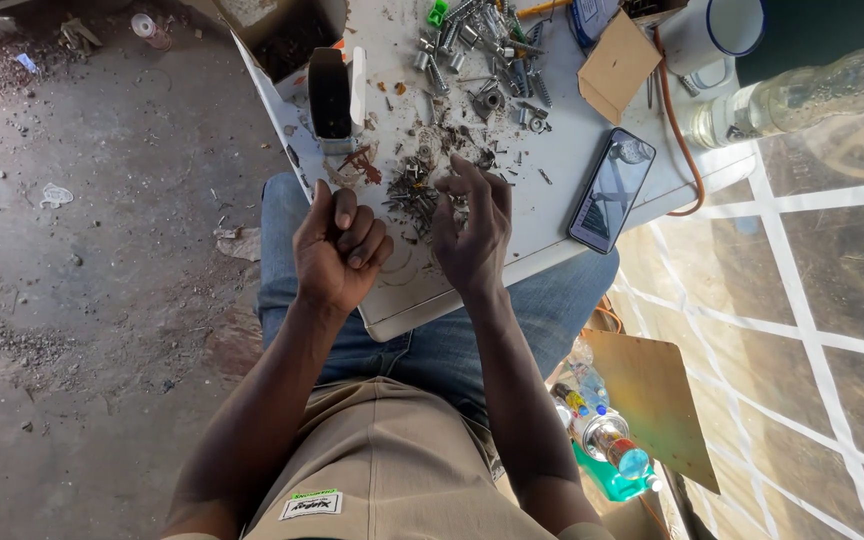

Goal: Sorting through a pile of small metal hardware components on a table

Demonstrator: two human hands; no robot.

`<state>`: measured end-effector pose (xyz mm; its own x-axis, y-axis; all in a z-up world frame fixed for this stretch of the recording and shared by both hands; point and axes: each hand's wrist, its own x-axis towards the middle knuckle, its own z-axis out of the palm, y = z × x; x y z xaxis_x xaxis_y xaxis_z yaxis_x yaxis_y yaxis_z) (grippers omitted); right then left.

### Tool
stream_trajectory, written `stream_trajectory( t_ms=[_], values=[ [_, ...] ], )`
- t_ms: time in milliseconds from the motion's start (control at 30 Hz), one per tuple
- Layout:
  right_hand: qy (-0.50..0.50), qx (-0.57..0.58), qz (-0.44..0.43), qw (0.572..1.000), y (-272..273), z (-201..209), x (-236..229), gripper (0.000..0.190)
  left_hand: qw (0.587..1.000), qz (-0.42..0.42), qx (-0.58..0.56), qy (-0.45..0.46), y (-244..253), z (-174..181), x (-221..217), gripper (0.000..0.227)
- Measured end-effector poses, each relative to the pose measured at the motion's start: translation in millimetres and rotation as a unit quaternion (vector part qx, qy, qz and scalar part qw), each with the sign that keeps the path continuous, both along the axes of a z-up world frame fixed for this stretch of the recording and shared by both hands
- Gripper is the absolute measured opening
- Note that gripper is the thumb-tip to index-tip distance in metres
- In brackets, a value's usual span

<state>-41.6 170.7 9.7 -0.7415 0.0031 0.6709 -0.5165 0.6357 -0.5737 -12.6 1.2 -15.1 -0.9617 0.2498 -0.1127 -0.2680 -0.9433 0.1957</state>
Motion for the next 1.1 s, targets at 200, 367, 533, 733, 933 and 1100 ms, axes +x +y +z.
stream_trajectory(
  t_ms=[200, 367, 533, 733, 933, 1100],
  values=[
    [-0.125, 0.055, 0.051, 0.989, 0.6, -10.3, -19.7, 0.057, 1.0, -0.012, 0.002, 0.016, -2.2, -6.0, -1.2, 0.049],
    [-0.145, 0.079, 0.044, 0.985, -1.7, 2.4, -23.0, 0.057, 1.0, -0.011, -0.004, 0.014, -1.5, -4.1, -1.7, 0.049],
    [-0.165, 0.102, 0.037, 0.98, 5.7, -6.5, -25.0, 0.047, 0.999, -0.011, -0.035, 0.007, 0.0, 8.7, -3.3, 0.047],
    [-0.158, 0.081, -0.01, 0.984, 26.2, 3.3, -23.3, 0.04, 0.997, 0.001, -0.076, -0.032, 5.4, 5.1, -5.9, 0.044],
    [-0.174, 0.103, -0.093, 0.975, 54.3, 18.8, -24.2, 0.029, 0.987, 0.024, -0.135, -0.087, 13.5, 13.0, -7.7, 0.039],
    [-0.211, 0.13, -0.071, 0.966, 56.6, 22.9, -20.0, 0.02, 0.987, 0.019, -0.14, -0.073, 11.1, 13.8, -6.7, 0.04]
  ],
)
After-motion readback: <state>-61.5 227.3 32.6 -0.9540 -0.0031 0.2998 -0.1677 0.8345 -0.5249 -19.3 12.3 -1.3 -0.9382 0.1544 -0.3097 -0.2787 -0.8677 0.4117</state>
